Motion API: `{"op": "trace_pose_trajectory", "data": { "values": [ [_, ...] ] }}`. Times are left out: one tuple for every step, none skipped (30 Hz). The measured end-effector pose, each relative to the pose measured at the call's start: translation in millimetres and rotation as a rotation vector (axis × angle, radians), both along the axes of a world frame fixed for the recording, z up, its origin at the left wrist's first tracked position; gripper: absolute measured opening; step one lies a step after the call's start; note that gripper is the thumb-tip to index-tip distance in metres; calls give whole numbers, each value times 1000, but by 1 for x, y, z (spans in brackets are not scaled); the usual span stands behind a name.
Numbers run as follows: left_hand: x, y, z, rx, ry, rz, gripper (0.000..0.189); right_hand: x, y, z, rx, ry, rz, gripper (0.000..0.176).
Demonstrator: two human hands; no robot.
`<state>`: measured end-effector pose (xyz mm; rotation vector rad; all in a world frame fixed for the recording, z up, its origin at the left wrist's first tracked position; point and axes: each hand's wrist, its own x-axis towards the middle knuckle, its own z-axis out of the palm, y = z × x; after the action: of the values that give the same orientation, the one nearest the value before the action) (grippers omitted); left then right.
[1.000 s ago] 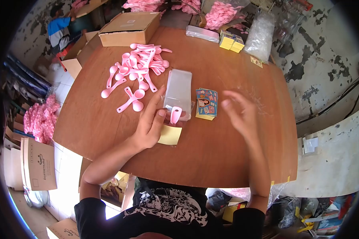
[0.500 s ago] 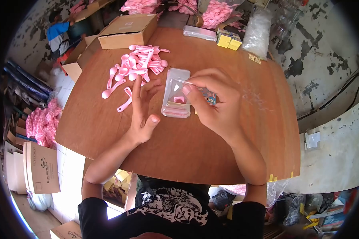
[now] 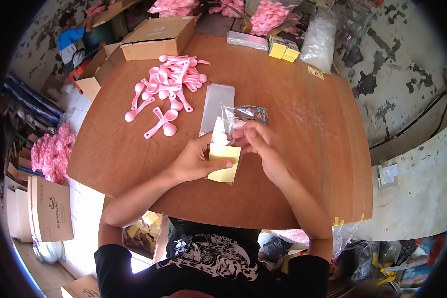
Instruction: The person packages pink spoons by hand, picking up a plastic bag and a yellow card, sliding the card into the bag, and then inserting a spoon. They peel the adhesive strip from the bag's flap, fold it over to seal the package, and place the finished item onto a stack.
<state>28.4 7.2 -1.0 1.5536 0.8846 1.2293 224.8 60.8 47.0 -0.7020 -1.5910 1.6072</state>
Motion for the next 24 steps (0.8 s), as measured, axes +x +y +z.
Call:
{"op": "trace_pose_trajectory", "data": {
  "values": [
    [0,1,-2,-14,-12,12,43,3,-2,-8,-4,41,40,33],
    [1,2,-5,-31,-22,21,43,3,-5,-15,-21,40,-32,30],
    [2,2,-4,-35,-21,19,43,2,-4,-21,-26,41,-34,30],
    [1,0,-2,-92,-30,-30,46,2,-4,-28,12,1,-60,26],
    [0,0,-1,-150,-38,-80,48,3,-5,-33,48,-38,-88,22],
    [0,0,-3,-159,-33,-89,48,4,-5,-33,35,-54,-80,17],
    [0,1,-5,-170,-92,-85,40,5,-5,-34,27,-50,-87,17],
    [-1,2,-6,-179,-152,-77,33,5,-5,-35,2,-43,-72,17],
    [-1,3,-6,-182,-150,-79,33,6,-4,-36,-23,-37,-54,17],
    [-2,4,-6,-169,-150,-40,29,7,-4,-37,-26,-35,-56,17],
    [-3,5,-7,-156,-150,0,29,7,-4,-38,-6,-40,-70,17],
    [-3,6,-9,-180,-128,42,28,8,-3,-40,14,-45,-83,17],
    [-3,6,-11,-184,-126,39,28,8,-3,-42,9,-44,-87,17],
    [-2,7,-12,-170,-135,61,28,8,-3,-45,44,-26,-106,16],
    [-2,7,-12,-159,-143,83,28,8,-3,-48,76,-8,-126,16],
    [-2,6,-11,-169,-141,80,28,8,-4,-50,66,-7,-130,16],
    [-3,5,-9,-200,-183,65,28,8,-3,-50,78,11,-129,15],
    [-3,6,-8,-228,-226,50,27,8,-1,-51,93,29,-128,14],
    [-3,6,-9,-232,-225,49,27,9,0,-53,89,29,-130,14],
    [-3,7,-12,-214,-236,44,26,10,2,-55,126,43,-116,12],
    [-4,8,-13,-195,-248,40,25,10,3,-57,163,56,-102,11],
    [-5,8,-13,-198,-248,40,25,11,3,-57,161,56,-102,11],
    [-6,7,-12,-189,-205,45,25,12,2,-55,186,36,-109,10],
    [-8,7,-12,-181,-162,49,24,12,2,-54,212,16,-115,9]
  ]
}}
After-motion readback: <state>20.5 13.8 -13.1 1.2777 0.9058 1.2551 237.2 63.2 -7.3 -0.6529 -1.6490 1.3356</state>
